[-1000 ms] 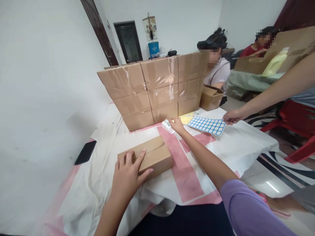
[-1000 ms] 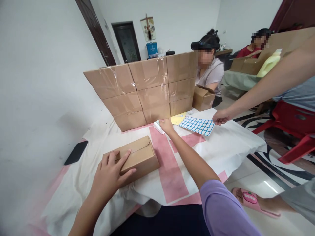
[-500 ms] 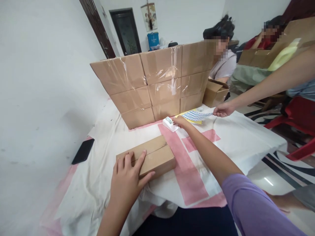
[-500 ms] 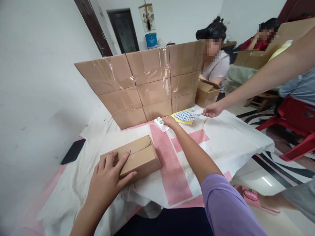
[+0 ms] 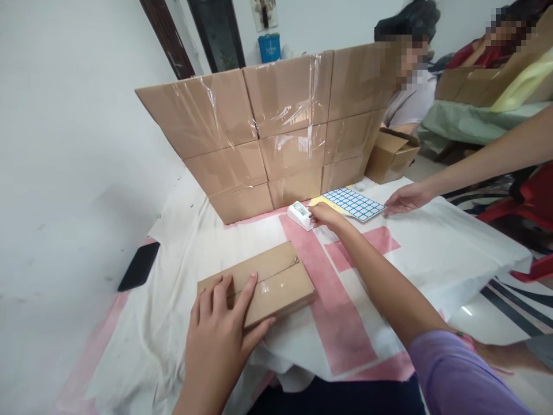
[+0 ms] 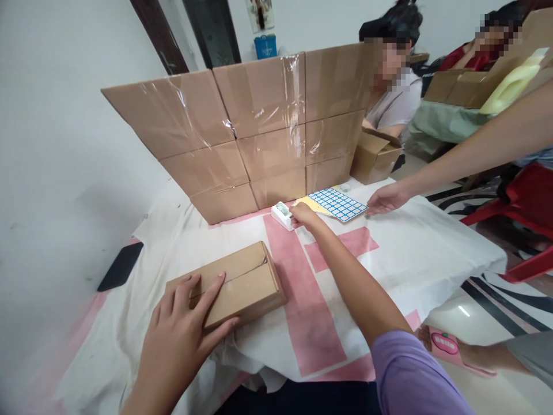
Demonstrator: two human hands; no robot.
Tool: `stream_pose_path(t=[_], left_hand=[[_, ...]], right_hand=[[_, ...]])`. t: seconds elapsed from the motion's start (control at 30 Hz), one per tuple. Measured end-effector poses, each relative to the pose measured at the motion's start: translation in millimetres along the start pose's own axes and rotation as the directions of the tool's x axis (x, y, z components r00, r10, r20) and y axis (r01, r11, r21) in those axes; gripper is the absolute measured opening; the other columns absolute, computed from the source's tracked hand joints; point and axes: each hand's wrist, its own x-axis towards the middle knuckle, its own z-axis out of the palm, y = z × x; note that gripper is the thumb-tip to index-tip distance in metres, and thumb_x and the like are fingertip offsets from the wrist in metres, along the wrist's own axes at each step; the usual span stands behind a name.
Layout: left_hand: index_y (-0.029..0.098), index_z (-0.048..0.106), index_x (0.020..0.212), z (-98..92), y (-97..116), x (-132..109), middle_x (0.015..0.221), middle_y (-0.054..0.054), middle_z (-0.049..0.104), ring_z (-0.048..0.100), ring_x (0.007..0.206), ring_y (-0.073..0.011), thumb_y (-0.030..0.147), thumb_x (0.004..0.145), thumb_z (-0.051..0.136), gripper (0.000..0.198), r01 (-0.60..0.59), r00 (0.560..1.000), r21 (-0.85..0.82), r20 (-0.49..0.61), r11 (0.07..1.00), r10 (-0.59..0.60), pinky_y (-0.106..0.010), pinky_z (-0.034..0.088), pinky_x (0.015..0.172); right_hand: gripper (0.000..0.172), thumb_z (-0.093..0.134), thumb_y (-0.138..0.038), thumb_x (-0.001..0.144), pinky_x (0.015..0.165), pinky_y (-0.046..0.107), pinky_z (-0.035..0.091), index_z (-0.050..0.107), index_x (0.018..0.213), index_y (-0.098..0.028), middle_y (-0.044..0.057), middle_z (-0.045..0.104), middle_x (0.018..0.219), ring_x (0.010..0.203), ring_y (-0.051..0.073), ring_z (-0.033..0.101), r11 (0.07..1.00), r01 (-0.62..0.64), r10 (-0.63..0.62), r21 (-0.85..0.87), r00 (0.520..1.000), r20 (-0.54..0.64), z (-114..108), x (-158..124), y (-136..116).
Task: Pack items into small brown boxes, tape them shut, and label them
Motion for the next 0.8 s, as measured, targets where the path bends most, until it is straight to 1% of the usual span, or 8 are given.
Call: stream_pose_path(t=[0.13, 0.23, 0.33, 0.4, 0.47, 0.6, 0.7, 0.8], left_hand=[[0.032, 0.048, 0.149, 1.7, -2.0, -0.7, 0.131, -0.019, 0.051, 0.052, 0.116, -0.0397, 0.061, 0.087, 0.062, 0.070, 0.001, 1.000, -0.003, 0.002, 1.000, -0.001, -0.053, 0.049, 0.092], [0.034, 0.041, 0.154, 4.0, -4.0, -1.9, 0.132, -0.018, 0.051, 0.052, 0.116, -0.0399, 0.062, 0.086, 0.061, 0.076, -0.010, 1.000, -0.007, 0.006, 1.000, 0.010, -0.054, 0.048, 0.093], [0.036, 0.030, 0.158, 5.0, -5.1, -2.2, 0.133, -0.018, 0.050, 0.053, 0.115, -0.0402, 0.061, 0.086, 0.061, 0.082, -0.016, 1.000, -0.010, 0.012, 1.000, 0.016, -0.056, 0.049, 0.092], [0.036, 0.026, 0.159, 4.8, -5.4, -1.9, 0.133, -0.019, 0.049, 0.053, 0.115, -0.0409, 0.060, 0.086, 0.061, 0.084, -0.014, 1.000, -0.011, 0.015, 1.000, 0.014, -0.056, 0.049, 0.092], [0.036, 0.026, 0.159, 4.3, -5.6, -1.6, 0.133, -0.019, 0.050, 0.053, 0.114, -0.0413, 0.060, 0.086, 0.061, 0.085, -0.016, 1.000, -0.004, 0.013, 1.000, 0.016, -0.057, 0.049, 0.090], [0.037, 0.025, 0.159, 3.2, -4.6, -0.7, 0.132, -0.019, 0.050, 0.054, 0.112, -0.0411, 0.059, 0.086, 0.060, 0.084, -0.016, 1.000, 0.002, 0.020, 1.000, 0.016, -0.056, 0.051, 0.086], [0.039, 0.021, 0.159, 2.4, -3.0, 0.0, 0.134, -0.019, 0.049, 0.052, 0.116, -0.0417, 0.058, 0.087, 0.060, 0.084, 0.015, 0.998, -0.016, 0.058, 1.000, -0.015, -0.057, 0.050, 0.088], [0.040, 0.022, 0.159, 3.0, -3.5, -0.4, 0.135, -0.018, 0.049, 0.053, 0.115, -0.0415, 0.059, 0.086, 0.060, 0.084, 0.015, 0.998, -0.010, 0.055, 1.000, -0.015, -0.058, 0.050, 0.089]], right_hand=[[0.021, 0.049, -0.011, 0.094, 0.059, 0.029, 0.061, 0.056, 0.075, -0.014, 0.001, 0.056, 0.061, 0.053, 0.013, 0.058, 0.987, 0.068, -0.069, 0.148, 0.998, 0.005, -2.6, -8.4, 15.3], [0.022, 0.048, -0.010, 0.093, 0.065, 0.028, 0.062, 0.056, 0.074, -0.014, 0.004, 0.059, 0.062, 0.059, 0.014, 0.063, 0.974, 0.093, -0.095, 0.206, 0.995, 0.001, -3.0, -14.5, 20.8], [0.020, 0.049, -0.011, 0.093, 0.060, 0.025, 0.059, 0.057, 0.075, -0.014, 0.005, 0.063, 0.063, 0.057, 0.014, 0.064, 0.978, 0.068, -0.070, 0.198, 0.998, 0.001, -3.7, -16.9, 25.4], [0.018, 0.053, -0.014, 0.092, 0.048, 0.024, 0.053, 0.058, 0.075, -0.014, 0.003, 0.061, 0.058, 0.047, 0.013, 0.059, 0.988, 0.016, -0.017, 0.151, 1.000, 0.007, -6.9, -17.0, 30.1], [0.019, 0.059, -0.020, 0.091, 0.037, 0.023, 0.041, 0.057, 0.072, -0.016, 0.001, 0.056, 0.048, 0.035, 0.013, 0.050, 0.995, -0.048, 0.047, 0.088, 0.999, 0.013, -13.5, -17.8, 35.3], [0.028, 0.063, -0.030, 0.091, 0.032, 0.021, 0.023, 0.053, 0.067, -0.019, -0.003, 0.044, 0.037, 0.028, 0.010, 0.038, 0.993, -0.114, 0.113, 0.029, 0.993, 0.018, -31.9, -23.4, 40.0], [0.032, 0.055, -0.037, 0.096, 0.033, 0.020, 0.021, 0.058, 0.071, -0.017, 0.000, 0.053, 0.047, 0.032, 0.008, 0.039, 0.993, -0.098, 0.096, 0.071, 0.995, 0.040, -38.7, -26.5, 37.7], [0.033, 0.055, -0.038, 0.096, 0.033, 0.020, 0.020, 0.063, 0.073, -0.015, 0.004, 0.061, 0.059, 0.035, 0.007, 0.040, 0.990, -0.075, 0.065, 0.118, 0.994, 0.085, -35.6, -24.9, 37.7]])
